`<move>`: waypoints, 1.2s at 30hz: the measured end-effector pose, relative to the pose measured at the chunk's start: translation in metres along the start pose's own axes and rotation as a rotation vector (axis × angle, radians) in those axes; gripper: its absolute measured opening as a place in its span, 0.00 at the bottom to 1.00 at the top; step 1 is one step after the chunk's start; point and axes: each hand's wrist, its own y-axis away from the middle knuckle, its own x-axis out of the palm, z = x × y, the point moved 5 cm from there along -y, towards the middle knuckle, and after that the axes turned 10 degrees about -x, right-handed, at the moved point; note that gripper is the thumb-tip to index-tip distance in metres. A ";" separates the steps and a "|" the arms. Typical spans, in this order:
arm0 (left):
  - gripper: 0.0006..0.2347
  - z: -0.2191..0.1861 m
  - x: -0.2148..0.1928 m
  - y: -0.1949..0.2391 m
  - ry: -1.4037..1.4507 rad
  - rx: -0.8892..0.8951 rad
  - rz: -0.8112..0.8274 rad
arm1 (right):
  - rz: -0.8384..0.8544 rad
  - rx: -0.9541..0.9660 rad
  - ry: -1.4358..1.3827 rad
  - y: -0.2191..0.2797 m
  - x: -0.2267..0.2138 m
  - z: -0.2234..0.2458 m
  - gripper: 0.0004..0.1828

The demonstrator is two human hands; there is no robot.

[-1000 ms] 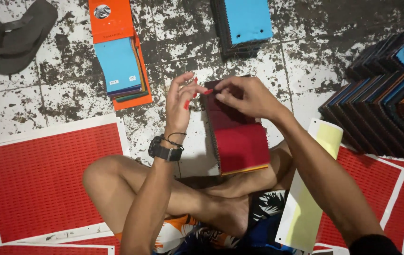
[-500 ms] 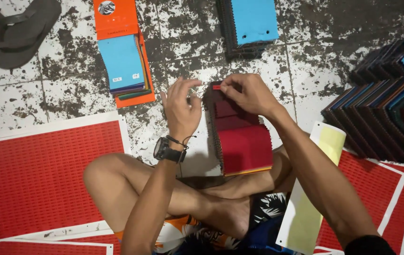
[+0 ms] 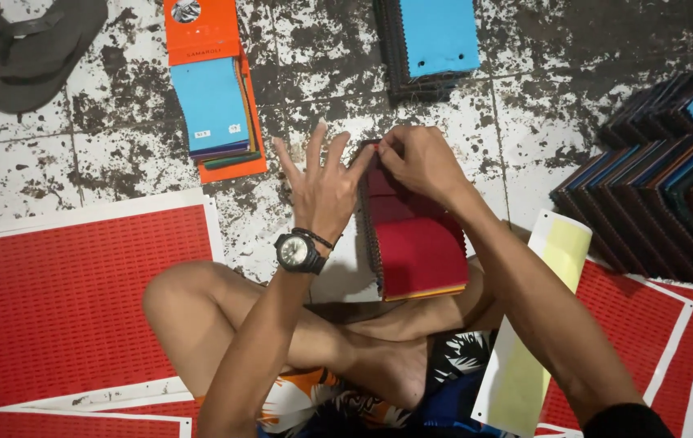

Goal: The person sits on the floor and assembles a sample book by peeling adhesive strips from a backing sheet and applying them to the edges of various colored fabric swatches. They then stack the swatches together to form a bound sample book.

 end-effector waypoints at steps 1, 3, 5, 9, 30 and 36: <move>0.16 -0.003 -0.004 -0.002 0.001 0.003 -0.002 | -0.003 0.001 0.001 0.004 -0.006 0.006 0.11; 0.15 -0.005 -0.012 -0.005 -0.032 0.006 0.015 | -0.011 0.018 0.013 0.010 -0.018 0.020 0.08; 0.14 -0.005 -0.006 -0.004 -0.041 0.017 0.012 | -0.075 -0.066 0.147 0.006 -0.015 0.002 0.07; 0.14 -0.007 -0.004 -0.004 0.014 0.013 0.030 | -0.085 -0.334 0.410 -0.003 -0.025 0.007 0.17; 0.20 0.034 0.017 -0.013 1.631 -0.609 0.170 | 0.173 -0.252 -0.063 0.016 -0.041 0.048 0.08; 0.19 0.023 0.020 -0.012 1.706 -0.579 0.197 | 0.009 -0.233 -0.426 0.008 -0.035 0.031 0.09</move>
